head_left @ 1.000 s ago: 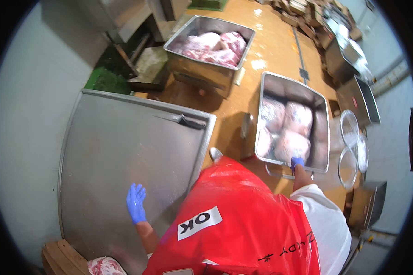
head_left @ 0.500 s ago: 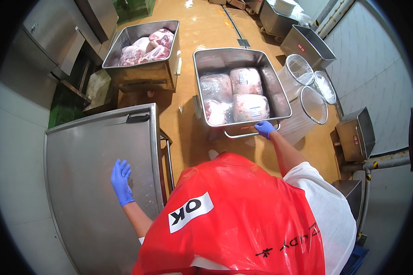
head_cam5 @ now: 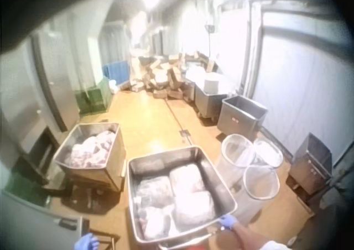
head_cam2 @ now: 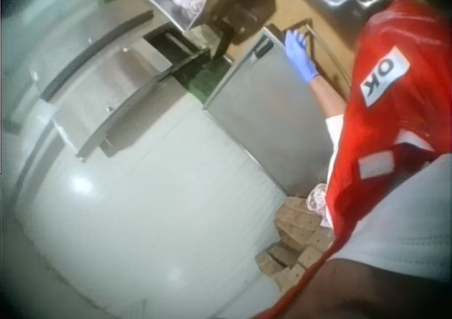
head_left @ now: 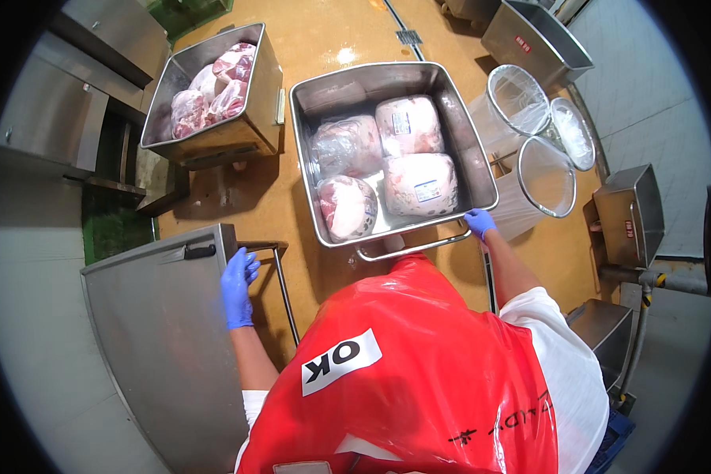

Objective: The person removes large cuts of meat from plastic bags on a stainless steel table, places them into metal trays, and then repacks them into new plastic bags. The person handles the meat with gloved hands and arranges the packaged items in trays.

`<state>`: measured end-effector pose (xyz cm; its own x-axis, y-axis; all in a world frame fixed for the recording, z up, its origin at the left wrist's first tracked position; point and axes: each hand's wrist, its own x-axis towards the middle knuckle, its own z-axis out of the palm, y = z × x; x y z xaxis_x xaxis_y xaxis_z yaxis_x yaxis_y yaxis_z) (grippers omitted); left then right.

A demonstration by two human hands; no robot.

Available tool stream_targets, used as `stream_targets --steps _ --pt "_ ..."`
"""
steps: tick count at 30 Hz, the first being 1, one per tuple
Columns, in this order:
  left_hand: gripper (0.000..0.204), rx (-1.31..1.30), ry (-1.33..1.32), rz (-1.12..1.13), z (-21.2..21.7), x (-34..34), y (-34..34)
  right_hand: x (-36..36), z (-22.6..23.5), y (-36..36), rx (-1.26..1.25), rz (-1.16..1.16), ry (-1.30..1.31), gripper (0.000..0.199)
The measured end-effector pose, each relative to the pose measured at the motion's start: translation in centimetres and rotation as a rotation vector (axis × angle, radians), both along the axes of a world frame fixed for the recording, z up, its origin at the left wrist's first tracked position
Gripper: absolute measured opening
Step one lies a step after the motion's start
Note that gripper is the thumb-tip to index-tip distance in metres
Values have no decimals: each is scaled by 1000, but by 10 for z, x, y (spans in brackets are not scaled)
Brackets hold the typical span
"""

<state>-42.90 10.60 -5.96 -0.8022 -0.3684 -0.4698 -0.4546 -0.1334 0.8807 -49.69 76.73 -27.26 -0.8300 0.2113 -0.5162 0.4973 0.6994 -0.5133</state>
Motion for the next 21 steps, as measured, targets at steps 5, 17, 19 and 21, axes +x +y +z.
stream_targets --steps 5,17,19,21 --pt "39 -102 -179 -268 -28 -69 91 -53 -22 17 -21 -35 49 35" --pt "55 -242 -499 -585 -74 -119 207 -180 -143 48 -6 -53 -177 37" --pt "55 -266 -548 -607 -86 -129 217 -196 -158 50 -8 -74 -188 38" --pt "55 -251 -560 -650 -102 -144 232 -207 -173 52 28 -69 -183 40"
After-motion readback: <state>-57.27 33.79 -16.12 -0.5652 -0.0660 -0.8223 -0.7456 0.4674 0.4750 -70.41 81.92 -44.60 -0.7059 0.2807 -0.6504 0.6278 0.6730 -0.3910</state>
